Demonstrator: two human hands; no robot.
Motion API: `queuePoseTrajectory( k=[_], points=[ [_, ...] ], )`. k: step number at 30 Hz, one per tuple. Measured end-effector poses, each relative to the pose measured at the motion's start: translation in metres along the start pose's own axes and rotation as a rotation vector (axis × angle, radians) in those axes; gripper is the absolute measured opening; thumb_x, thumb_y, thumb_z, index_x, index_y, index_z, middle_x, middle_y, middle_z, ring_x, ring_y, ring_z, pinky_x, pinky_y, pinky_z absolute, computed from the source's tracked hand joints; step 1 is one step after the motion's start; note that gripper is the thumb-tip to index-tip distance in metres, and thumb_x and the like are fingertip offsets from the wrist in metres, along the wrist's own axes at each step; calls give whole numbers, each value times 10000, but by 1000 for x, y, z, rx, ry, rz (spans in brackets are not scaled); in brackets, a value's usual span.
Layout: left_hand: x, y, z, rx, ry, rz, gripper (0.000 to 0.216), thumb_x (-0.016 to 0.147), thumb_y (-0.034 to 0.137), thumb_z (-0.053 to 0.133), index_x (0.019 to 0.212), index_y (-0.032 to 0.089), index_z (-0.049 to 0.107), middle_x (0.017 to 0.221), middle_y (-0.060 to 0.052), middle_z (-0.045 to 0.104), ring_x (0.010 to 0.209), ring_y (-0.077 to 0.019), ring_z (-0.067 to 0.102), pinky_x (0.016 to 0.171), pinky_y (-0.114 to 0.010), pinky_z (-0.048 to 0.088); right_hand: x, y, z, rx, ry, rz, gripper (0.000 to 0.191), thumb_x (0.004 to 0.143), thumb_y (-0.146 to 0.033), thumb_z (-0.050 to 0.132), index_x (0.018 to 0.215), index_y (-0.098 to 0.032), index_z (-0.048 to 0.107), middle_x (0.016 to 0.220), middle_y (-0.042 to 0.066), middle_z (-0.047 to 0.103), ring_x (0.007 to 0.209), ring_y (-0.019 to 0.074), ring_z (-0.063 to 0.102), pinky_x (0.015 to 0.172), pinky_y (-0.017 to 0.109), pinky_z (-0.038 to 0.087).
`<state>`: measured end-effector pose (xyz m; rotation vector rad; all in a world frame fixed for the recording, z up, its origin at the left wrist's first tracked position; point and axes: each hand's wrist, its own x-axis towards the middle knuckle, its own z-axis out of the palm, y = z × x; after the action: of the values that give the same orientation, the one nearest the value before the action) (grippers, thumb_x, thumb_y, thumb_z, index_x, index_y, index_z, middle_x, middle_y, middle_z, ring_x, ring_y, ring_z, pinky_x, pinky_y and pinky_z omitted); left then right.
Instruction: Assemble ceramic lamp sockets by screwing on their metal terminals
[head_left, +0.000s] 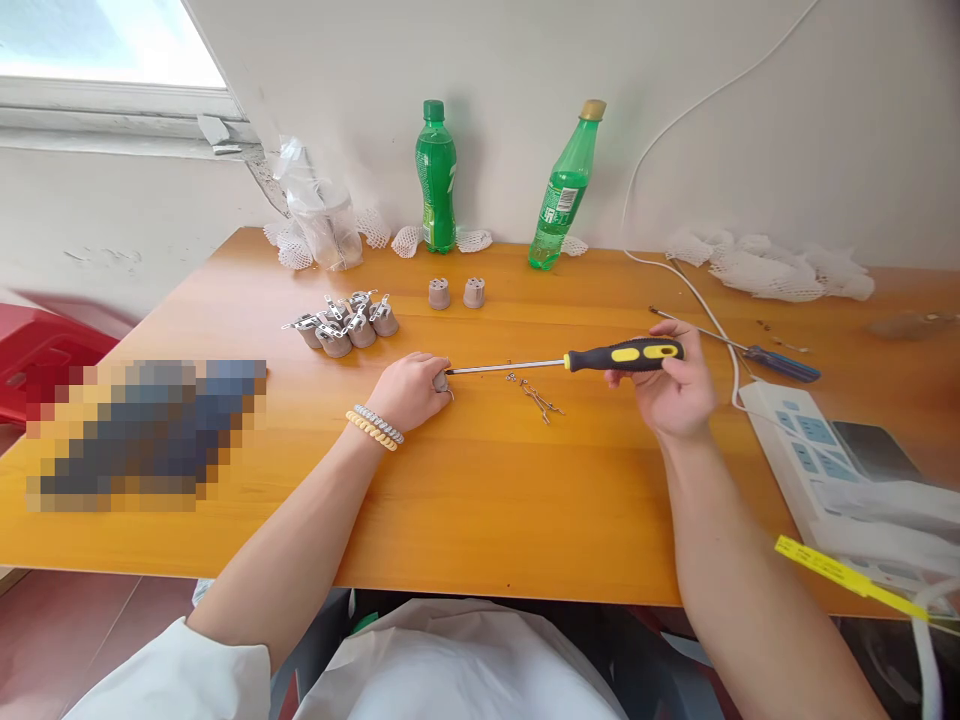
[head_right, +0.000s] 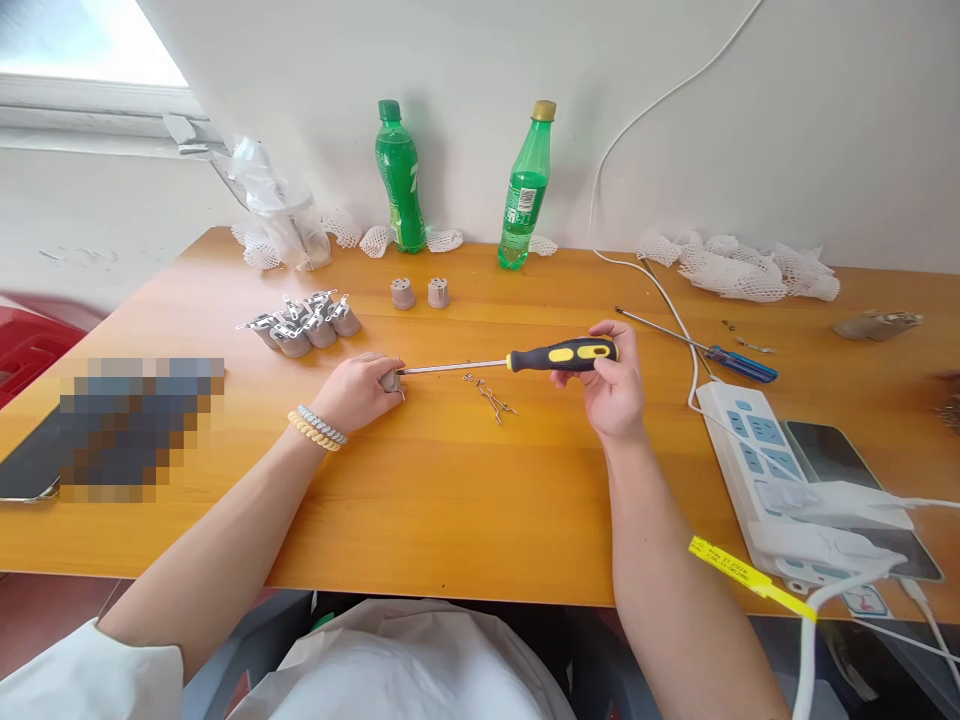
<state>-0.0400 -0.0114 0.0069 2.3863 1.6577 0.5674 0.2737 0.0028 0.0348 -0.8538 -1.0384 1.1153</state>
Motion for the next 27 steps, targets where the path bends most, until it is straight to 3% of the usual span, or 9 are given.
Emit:
queuePoseTrajectory(
  k=[5, 9, 16, 21, 27],
  points=[
    [0, 2, -2, 39, -3, -35, 276, 664, 159, 507, 896, 176, 656, 791, -68, 642, 763, -224, 591, 673, -327, 460, 3, 3, -2, -58, 8, 43, 239, 622, -274, 605, 851, -220, 566, 631, 4, 645, 461, 181, 610, 374, 277, 451],
    [0, 2, -2, 107, 35, -21, 249, 710, 180, 507, 913, 156, 649, 832, -103, 658, 809, -261, 604, 751, -374, 468, 2, 7, 2, -24, 72, 73, 152, 665, -267, 608, 802, -211, 577, 610, 7, 627, 456, 176, 611, 365, 262, 441],
    [0, -2, 3, 15, 29, -51, 302, 697, 155, 509, 977, 165, 621, 922, -93, 645, 828, -254, 616, 701, -354, 485, 2, 7, 6, 9, 121, 93, 100, 703, -268, 600, 778, -212, 562, 587, -10, 602, 442, 168, 601, 359, 261, 448],
    [1, -6, 5, -95, 106, -64, 295, 701, 218, 562, 970, 166, 672, 915, -84, 637, 787, -213, 617, 776, -331, 498, 1, 9, 6, -77, 20, -16, 148, 682, -310, 590, 791, -210, 582, 611, 5, 629, 435, 161, 586, 356, 266, 443],
    [2, -5, 3, -13, 71, -77, 229, 725, 242, 559, 917, 163, 658, 857, -82, 659, 802, -241, 606, 728, -352, 479, 1, 12, 4, -118, -36, -78, 141, 722, -314, 560, 813, -208, 578, 623, 22, 648, 442, 175, 586, 363, 281, 427]
  ],
)
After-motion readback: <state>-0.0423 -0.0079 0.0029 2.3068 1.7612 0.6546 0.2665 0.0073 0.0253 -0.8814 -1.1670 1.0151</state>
